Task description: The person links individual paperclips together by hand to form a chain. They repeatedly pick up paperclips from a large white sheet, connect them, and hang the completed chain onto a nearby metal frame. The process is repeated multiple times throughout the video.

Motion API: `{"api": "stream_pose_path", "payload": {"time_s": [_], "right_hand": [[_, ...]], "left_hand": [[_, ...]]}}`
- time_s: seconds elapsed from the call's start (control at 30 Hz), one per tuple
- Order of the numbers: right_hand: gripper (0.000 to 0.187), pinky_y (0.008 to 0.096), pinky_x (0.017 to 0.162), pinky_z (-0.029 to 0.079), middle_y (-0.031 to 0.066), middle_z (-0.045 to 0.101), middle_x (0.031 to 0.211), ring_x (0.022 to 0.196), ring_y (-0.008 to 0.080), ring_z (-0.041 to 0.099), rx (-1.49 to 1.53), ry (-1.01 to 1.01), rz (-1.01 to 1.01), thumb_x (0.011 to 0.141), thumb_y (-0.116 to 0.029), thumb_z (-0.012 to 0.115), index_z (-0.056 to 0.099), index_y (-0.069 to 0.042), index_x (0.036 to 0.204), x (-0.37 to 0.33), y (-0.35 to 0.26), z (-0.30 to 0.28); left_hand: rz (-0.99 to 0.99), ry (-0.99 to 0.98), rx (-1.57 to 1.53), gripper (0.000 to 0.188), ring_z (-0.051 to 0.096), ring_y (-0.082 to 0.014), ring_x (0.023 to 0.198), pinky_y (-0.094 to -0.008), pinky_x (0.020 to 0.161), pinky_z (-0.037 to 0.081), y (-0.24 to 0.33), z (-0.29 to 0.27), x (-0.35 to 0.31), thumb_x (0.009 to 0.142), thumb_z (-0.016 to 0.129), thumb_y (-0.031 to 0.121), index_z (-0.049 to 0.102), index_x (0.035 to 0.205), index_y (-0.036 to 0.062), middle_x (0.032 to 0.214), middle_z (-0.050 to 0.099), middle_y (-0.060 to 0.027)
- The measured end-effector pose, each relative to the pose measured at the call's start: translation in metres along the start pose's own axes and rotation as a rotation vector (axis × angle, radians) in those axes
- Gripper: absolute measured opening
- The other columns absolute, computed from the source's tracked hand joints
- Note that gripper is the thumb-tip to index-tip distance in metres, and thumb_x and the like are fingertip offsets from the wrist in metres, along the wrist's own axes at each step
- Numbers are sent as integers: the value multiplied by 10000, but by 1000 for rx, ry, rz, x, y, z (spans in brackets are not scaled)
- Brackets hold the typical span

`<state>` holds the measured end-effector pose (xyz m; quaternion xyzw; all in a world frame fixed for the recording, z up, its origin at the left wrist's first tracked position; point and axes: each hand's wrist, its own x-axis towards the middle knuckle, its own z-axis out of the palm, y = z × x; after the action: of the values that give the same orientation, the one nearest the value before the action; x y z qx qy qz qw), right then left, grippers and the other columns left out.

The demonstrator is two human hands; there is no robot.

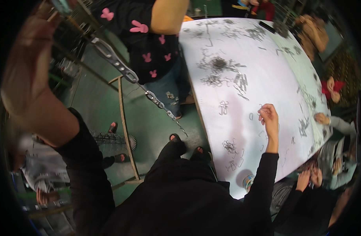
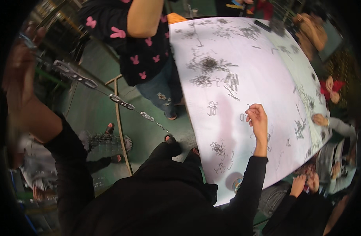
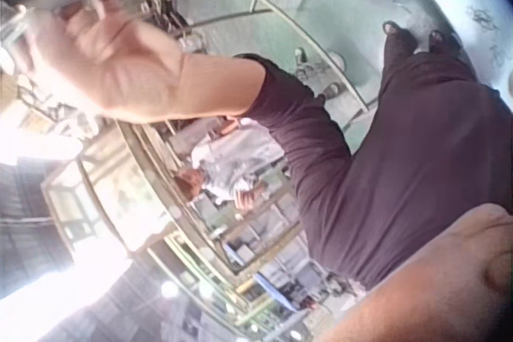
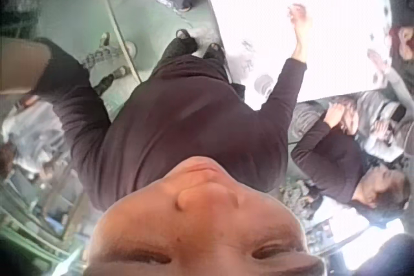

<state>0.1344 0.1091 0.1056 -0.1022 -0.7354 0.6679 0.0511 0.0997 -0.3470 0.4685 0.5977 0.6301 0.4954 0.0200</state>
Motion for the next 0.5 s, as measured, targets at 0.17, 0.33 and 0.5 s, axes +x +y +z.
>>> {"api": "stream_pose_path", "payload": {"time_s": [0.17, 0.33, 0.5], "right_hand": [[84, 191, 454, 399, 107, 577, 797, 610, 117, 541, 274, -245, -235, 790, 64, 532, 582, 28, 848, -28, -99, 67], [129, 242, 521, 513, 152, 578, 801, 665, 176, 598, 464, -526, -410, 733, 138, 565, 617, 65, 825, -34, -161, 144], [134, 240, 540, 523, 150, 604, 773, 644, 184, 621, 563, -775, -500, 704, 130, 637, 640, 67, 822, -37, -209, 230]], "left_hand": [[-216, 745, 215, 414, 510, -256, 1016, -420, 906, 407, 14, 11, -70, 891, 440, 114, 394, 1232, -114, 1097, 487, -176], [-282, 990, 494, 310, 546, -194, 893, -348, 818, 450, 1, 56, -85, 840, 487, 88, 492, 1099, -82, 991, 529, -143], [-342, 1189, 384, 208, 563, -97, 826, -225, 753, 432, 0, 71, -112, 774, 590, -37, 577, 981, -32, 937, 607, -59]]}}
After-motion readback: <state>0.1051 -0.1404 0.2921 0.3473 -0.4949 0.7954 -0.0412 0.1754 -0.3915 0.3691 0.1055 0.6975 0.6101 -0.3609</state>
